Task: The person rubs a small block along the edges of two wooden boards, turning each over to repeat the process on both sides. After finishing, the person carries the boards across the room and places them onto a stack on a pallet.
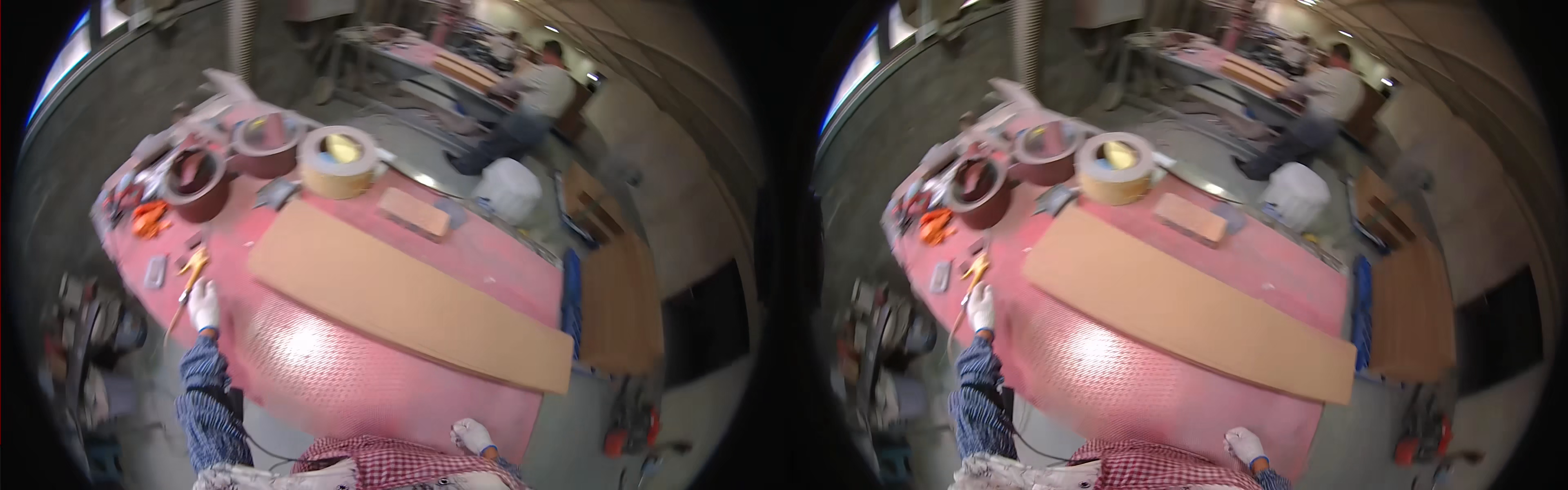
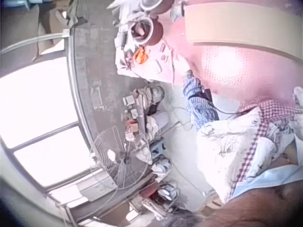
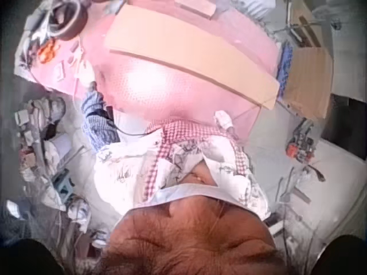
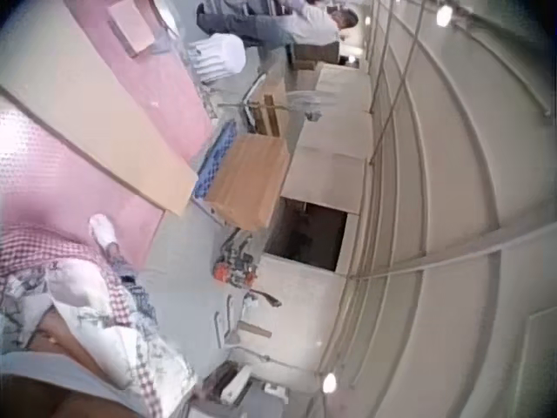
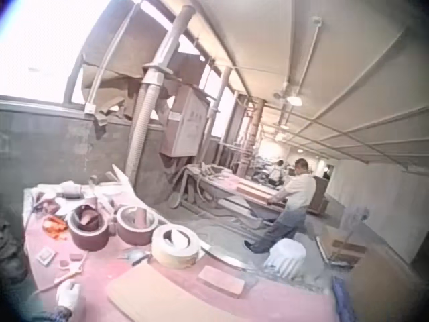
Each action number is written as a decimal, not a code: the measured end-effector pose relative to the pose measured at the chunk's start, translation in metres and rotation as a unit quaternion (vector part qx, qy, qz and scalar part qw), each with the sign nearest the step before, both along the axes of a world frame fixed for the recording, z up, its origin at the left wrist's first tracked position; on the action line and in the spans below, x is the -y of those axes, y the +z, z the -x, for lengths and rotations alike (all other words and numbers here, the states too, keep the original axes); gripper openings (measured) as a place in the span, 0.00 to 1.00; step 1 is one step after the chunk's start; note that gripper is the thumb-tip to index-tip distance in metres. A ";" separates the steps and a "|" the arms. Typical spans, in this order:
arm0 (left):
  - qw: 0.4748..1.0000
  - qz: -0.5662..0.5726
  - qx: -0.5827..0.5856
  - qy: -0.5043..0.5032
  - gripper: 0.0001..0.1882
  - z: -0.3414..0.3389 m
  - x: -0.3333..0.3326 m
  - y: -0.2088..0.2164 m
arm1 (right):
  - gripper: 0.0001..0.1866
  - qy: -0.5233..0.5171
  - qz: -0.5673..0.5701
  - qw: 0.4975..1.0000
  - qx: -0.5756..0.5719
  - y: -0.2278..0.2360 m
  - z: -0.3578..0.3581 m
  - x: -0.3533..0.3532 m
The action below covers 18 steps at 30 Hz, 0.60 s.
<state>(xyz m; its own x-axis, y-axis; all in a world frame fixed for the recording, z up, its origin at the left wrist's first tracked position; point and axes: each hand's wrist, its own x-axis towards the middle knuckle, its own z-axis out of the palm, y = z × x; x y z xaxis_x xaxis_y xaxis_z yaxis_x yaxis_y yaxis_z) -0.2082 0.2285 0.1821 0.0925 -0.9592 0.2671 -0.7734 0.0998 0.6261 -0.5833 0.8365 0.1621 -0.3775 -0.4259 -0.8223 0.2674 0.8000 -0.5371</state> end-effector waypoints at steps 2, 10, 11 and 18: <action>0.981 -0.071 -0.130 -0.122 0.18 0.035 0.012 0.002 | 0.13 0.007 0.014 0.995 -0.098 0.011 -0.001 -0.014; 0.971 -0.026 -0.037 -0.235 0.28 0.095 0.106 -0.017 | 0.14 -0.220 -0.035 0.963 -0.151 0.045 0.068 -0.092; 0.961 -0.082 -0.025 -0.262 0.28 0.108 0.108 -0.017 | 0.13 -0.293 -0.036 0.936 -0.190 0.050 0.079 -0.103; 0.967 -0.127 0.002 -0.221 0.31 0.114 0.121 -0.028 | 0.19 -0.311 -0.203 0.832 -0.413 0.081 0.155 -0.123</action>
<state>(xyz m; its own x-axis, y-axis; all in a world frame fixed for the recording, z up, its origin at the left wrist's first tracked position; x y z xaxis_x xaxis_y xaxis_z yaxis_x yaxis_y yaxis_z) -0.3225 0.1070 0.1538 -0.3428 -0.9393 0.0165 -0.6924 0.2645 0.6713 -0.7382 0.9591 0.2435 -0.9278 0.3135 -0.2021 0.3726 0.8047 -0.4622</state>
